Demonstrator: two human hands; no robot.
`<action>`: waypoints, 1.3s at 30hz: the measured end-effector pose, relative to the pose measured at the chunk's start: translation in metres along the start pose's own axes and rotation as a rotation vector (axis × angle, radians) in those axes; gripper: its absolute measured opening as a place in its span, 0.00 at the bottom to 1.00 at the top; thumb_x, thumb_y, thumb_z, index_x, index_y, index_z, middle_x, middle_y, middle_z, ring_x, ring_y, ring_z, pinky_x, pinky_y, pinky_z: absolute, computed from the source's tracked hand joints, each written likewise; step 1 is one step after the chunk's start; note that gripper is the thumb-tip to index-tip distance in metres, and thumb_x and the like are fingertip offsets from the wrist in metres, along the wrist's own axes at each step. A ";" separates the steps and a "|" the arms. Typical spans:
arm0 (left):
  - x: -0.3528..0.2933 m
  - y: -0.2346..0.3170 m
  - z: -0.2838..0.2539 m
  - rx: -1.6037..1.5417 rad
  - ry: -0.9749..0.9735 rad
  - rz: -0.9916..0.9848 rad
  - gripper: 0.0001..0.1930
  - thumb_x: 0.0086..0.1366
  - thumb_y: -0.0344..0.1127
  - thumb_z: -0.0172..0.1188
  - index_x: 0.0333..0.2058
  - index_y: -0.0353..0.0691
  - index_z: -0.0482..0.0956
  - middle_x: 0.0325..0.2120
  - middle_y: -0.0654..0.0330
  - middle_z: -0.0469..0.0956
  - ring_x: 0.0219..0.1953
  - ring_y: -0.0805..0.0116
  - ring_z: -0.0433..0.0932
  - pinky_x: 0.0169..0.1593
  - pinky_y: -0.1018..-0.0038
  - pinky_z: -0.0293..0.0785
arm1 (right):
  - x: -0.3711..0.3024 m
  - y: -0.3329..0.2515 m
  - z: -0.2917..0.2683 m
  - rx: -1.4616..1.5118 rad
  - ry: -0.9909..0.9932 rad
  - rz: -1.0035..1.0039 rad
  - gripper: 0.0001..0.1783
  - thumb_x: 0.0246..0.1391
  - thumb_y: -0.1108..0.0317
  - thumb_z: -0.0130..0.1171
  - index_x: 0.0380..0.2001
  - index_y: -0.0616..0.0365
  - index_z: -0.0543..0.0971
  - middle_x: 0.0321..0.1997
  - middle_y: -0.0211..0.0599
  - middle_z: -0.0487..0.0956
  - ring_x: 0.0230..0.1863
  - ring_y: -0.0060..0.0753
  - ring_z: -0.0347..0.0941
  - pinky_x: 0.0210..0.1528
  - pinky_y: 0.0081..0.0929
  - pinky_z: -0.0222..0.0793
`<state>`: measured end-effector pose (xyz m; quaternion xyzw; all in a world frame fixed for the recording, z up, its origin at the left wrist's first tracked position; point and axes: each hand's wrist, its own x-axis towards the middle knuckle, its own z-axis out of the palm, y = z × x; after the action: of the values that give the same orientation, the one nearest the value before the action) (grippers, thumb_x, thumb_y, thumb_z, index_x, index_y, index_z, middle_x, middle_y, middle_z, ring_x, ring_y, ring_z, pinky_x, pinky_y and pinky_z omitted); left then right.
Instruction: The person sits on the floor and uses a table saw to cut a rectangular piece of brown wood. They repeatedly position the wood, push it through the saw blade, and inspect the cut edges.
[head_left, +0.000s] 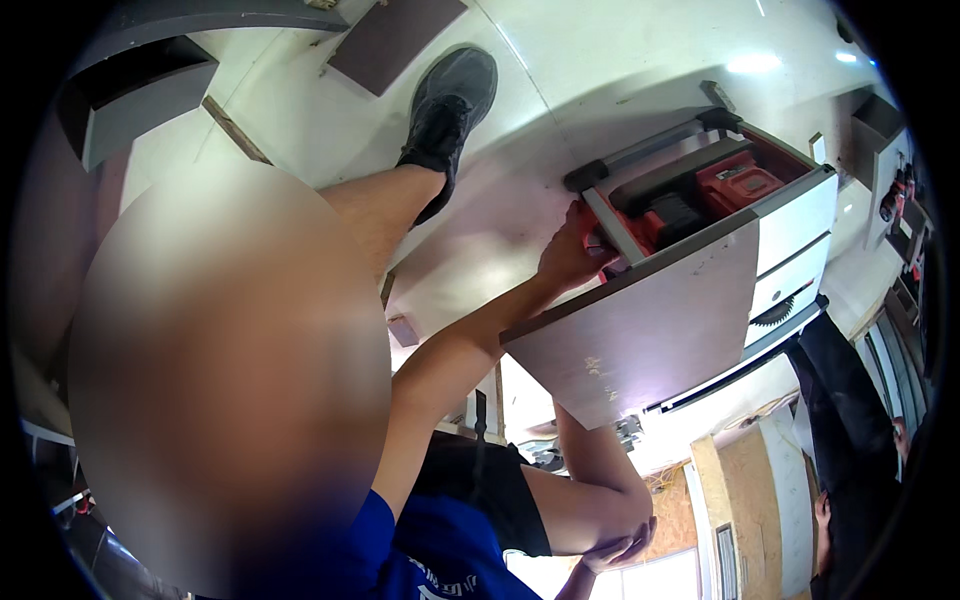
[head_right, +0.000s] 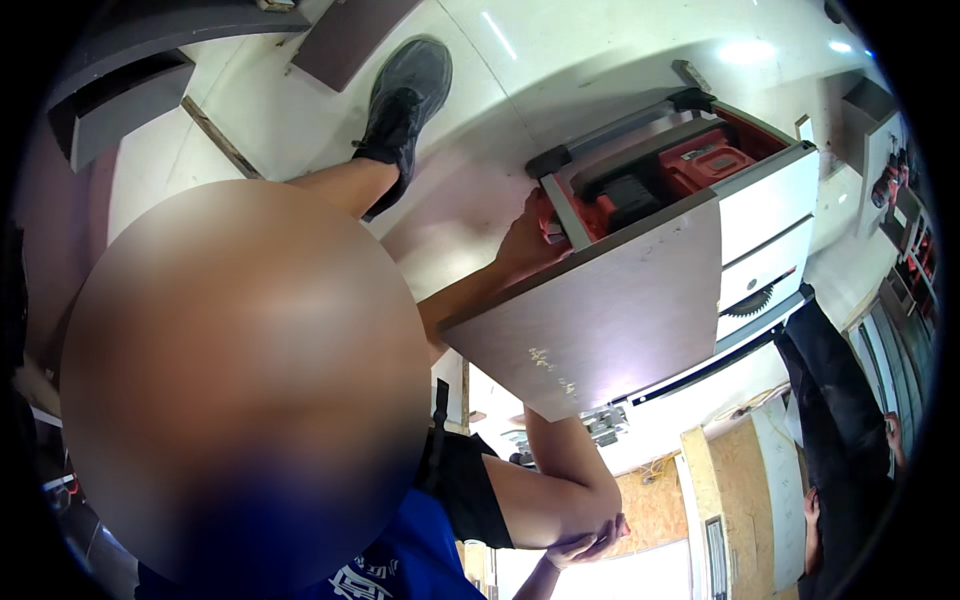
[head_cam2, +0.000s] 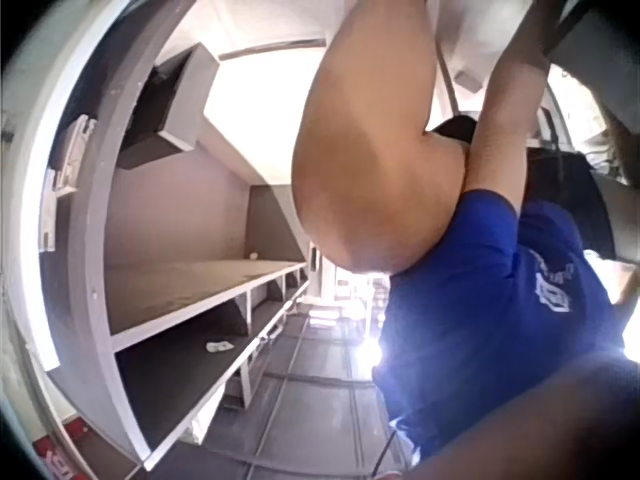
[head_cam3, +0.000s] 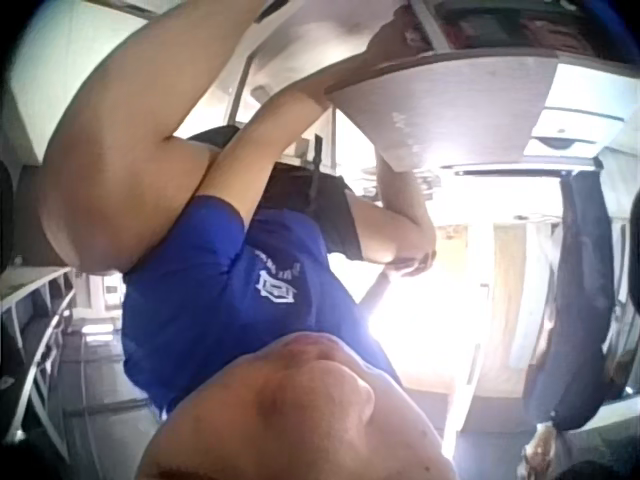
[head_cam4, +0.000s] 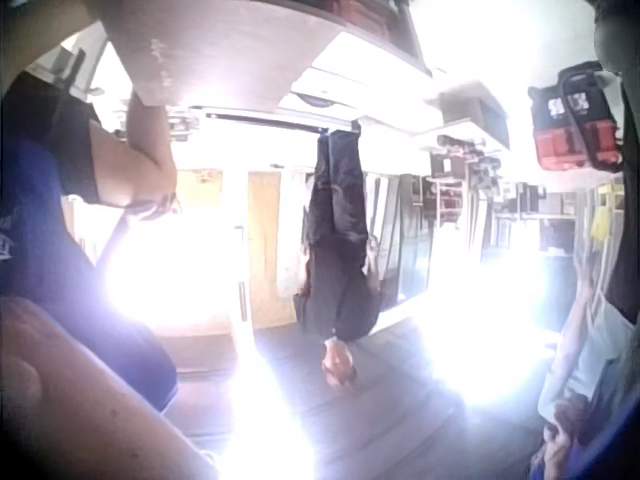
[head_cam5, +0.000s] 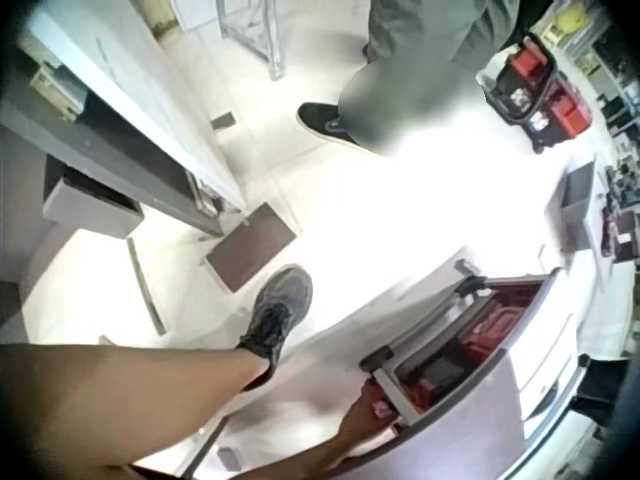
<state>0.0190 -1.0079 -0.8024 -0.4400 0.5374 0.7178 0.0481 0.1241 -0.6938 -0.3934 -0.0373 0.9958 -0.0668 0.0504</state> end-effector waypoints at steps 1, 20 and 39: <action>0.001 -0.001 0.003 0.009 0.032 0.048 0.59 0.47 0.50 0.77 0.67 0.33 0.45 0.55 0.42 0.73 0.58 0.45 0.73 0.58 0.59 0.72 | -0.001 0.002 -0.001 0.006 -0.003 0.003 0.34 0.65 0.45 0.38 0.54 0.68 0.72 0.61 0.60 0.70 0.63 0.59 0.66 0.66 0.55 0.59; 0.003 0.006 -0.007 0.129 0.001 0.003 0.61 0.46 0.49 0.76 0.68 0.27 0.44 0.51 0.39 0.75 0.54 0.43 0.75 0.56 0.58 0.74 | 0.004 -0.001 0.001 -0.010 0.003 -0.025 0.33 0.65 0.46 0.38 0.52 0.68 0.72 0.60 0.59 0.72 0.64 0.59 0.66 0.71 0.59 0.45; -0.008 0.018 -0.010 0.206 0.066 -0.072 0.63 0.45 0.51 0.77 0.68 0.27 0.45 0.54 0.39 0.72 0.56 0.43 0.73 0.58 0.55 0.71 | 0.004 -0.005 0.003 0.065 -0.006 -0.038 0.32 0.66 0.48 0.38 0.52 0.70 0.71 0.60 0.62 0.71 0.63 0.60 0.66 0.65 0.59 0.56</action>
<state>0.0201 -1.0204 -0.7836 -0.4753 0.5934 0.6417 0.1011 0.1211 -0.6996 -0.3964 -0.0546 0.9921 -0.0999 0.0534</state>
